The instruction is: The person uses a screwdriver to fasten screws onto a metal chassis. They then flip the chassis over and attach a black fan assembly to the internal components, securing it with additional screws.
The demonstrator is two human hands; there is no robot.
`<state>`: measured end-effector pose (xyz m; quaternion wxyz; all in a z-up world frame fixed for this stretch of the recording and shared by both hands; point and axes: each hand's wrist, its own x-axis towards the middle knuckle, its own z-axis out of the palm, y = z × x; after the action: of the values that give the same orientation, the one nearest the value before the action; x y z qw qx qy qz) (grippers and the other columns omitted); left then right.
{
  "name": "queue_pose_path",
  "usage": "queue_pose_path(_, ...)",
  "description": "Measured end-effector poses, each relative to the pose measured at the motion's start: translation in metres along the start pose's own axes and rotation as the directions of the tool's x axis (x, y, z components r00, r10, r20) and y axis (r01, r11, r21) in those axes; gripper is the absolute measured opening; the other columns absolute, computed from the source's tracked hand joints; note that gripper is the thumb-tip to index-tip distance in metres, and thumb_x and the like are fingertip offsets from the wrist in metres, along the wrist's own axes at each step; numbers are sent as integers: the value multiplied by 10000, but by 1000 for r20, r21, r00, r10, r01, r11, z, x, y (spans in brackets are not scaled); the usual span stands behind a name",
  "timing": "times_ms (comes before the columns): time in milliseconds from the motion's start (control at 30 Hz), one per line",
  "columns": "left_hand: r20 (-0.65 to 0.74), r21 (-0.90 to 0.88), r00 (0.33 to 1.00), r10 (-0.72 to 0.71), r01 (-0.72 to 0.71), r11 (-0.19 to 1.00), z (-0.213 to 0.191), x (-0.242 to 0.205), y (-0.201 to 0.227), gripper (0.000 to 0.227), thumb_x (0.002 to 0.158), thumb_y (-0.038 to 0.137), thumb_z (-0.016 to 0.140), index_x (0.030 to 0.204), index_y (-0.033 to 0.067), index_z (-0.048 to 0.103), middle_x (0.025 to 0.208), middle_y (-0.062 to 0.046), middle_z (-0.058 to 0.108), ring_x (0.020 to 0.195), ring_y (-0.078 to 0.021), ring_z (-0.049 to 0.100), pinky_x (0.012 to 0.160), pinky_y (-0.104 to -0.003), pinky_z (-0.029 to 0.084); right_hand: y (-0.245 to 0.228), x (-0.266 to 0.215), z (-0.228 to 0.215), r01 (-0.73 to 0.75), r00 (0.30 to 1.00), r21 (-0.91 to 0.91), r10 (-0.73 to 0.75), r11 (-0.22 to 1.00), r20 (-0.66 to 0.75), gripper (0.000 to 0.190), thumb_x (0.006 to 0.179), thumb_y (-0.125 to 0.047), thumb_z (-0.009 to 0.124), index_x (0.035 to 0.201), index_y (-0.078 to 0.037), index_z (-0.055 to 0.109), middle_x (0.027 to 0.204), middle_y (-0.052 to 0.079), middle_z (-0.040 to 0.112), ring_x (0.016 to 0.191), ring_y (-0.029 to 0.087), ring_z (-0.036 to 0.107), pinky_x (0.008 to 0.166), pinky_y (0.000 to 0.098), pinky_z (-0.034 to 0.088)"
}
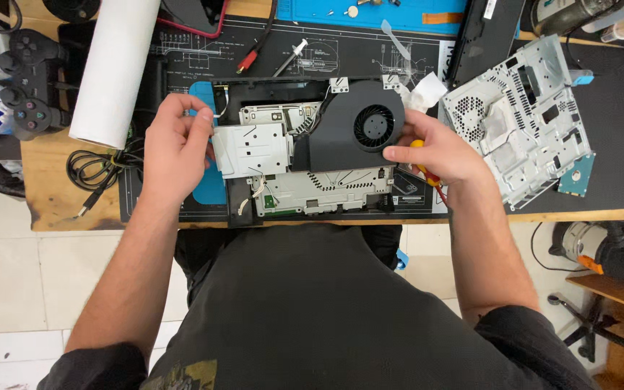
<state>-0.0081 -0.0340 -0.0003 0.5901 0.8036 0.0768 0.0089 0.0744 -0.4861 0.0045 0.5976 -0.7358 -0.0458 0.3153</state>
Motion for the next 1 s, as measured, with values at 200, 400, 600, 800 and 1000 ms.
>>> queue_pose_path(200,36,-1,999,20,-20,1000,0,5,-6,145,1292,103,559,1339,-12,634,779,-152,725,593,-218,700,625,-331,572,8,4,-4,-24,999,-87,21,996,-39,610,891,-64,962,1436,-15,691,1103,124,766,835,174,729,492,263,559)
queue_pose_path(400,35,12,999,29,-29,1000,2,3,3,128,1284,91,577,1337,2,652,795,-162,724,593,-214,686,628,-343,579,-6,0,0,-42,999,-181,36,983,-39,567,889,-83,969,1402,-29,735,1074,129,792,835,173,723,526,282,570)
queue_pose_path(600,54,14,998,36,-36,999,0,5,-23,100,1267,80,634,1336,9,644,826,-184,757,643,-211,713,629,-330,553,-26,-3,15,-41,998,-221,27,974,-63,663,915,-89,934,1497,-4,628,1085,152,766,805,190,668,525,295,538)
queue_pose_path(800,51,-8,999,4,-3,1000,0,2,-20,197,1218,66,717,1387,35,622,882,-178,762,674,-198,702,642,-332,562,-10,-10,12,-75,990,-233,45,970,-131,701,922,-195,957,1508,-34,608,1098,131,799,826,165,704,520,288,552)
queue_pose_path(1000,74,2,997,-1,1,1000,0,2,-20,249,1217,65,741,1433,42,620,836,-154,738,674,-181,695,629,-309,535,-12,-15,9,-75,955,-314,-23,947,-296,538,934,-198,974,1361,16,727,1066,129,761,852,184,721,604,304,596)
